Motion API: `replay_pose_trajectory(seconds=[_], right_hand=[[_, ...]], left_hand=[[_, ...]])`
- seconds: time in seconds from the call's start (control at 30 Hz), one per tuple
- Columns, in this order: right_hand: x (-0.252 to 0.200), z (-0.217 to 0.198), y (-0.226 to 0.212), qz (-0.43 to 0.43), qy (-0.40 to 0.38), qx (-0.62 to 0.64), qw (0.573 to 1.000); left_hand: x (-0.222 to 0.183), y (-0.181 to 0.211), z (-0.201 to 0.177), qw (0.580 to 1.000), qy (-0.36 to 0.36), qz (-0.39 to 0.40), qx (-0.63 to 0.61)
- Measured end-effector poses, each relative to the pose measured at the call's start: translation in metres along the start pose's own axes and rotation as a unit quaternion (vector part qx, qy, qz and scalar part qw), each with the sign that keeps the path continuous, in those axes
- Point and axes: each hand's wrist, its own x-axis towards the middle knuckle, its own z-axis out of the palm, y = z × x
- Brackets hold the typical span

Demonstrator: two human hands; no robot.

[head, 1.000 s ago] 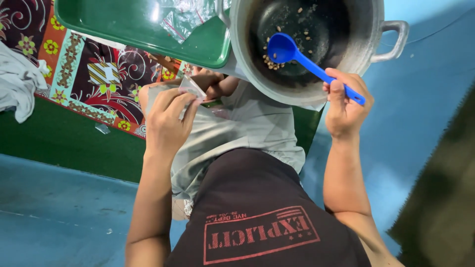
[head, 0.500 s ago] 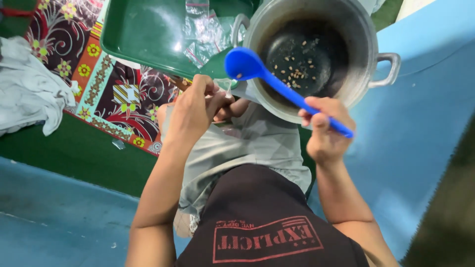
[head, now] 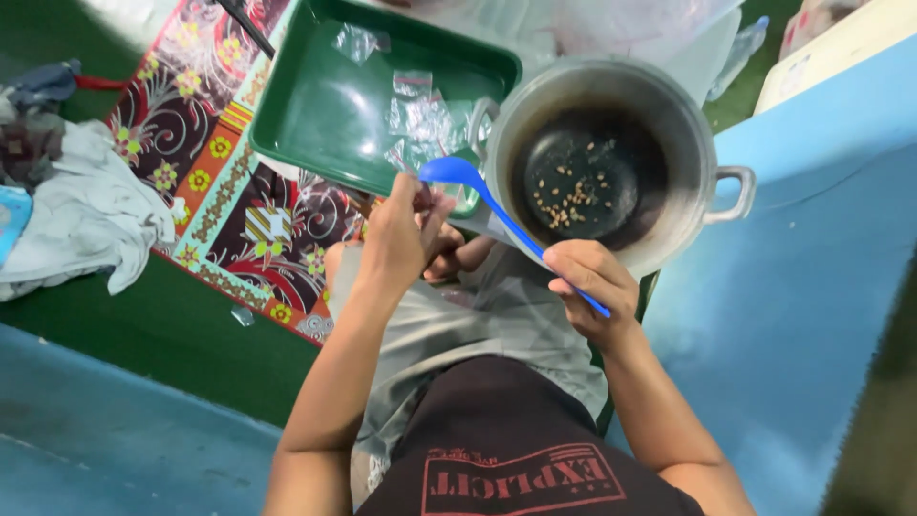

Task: Scooping peanuts from a large pot into small individual plastic bags using a spoon.

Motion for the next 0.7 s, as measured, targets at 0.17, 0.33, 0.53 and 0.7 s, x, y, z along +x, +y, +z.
replay_pose_trajectory(seconds=[0.17,0.33,0.53,0.7], right_hand=[[0.002,-0.011,-0.001,0.021,0.070,-0.017,0.997],[0.041,-0.014,-0.003,0.092,0.139,0.152,0.974],[0.098,0.000,-0.031,0.333,-0.168,0.128,0.919],[0.094,0.027,-0.026,0.330,-0.272,0.168,0.888]], left_hand=[[-0.003,-0.008,0.011,0.991,0.066,0.111,0.017],[-0.001,0.017,-0.023,0.976,0.108,0.187,0.025],[-0.018,0.049,-0.057,0.973,0.081,0.214,-0.035],[-0.029,0.048,-0.058,0.970,0.061,0.190,-0.137]])
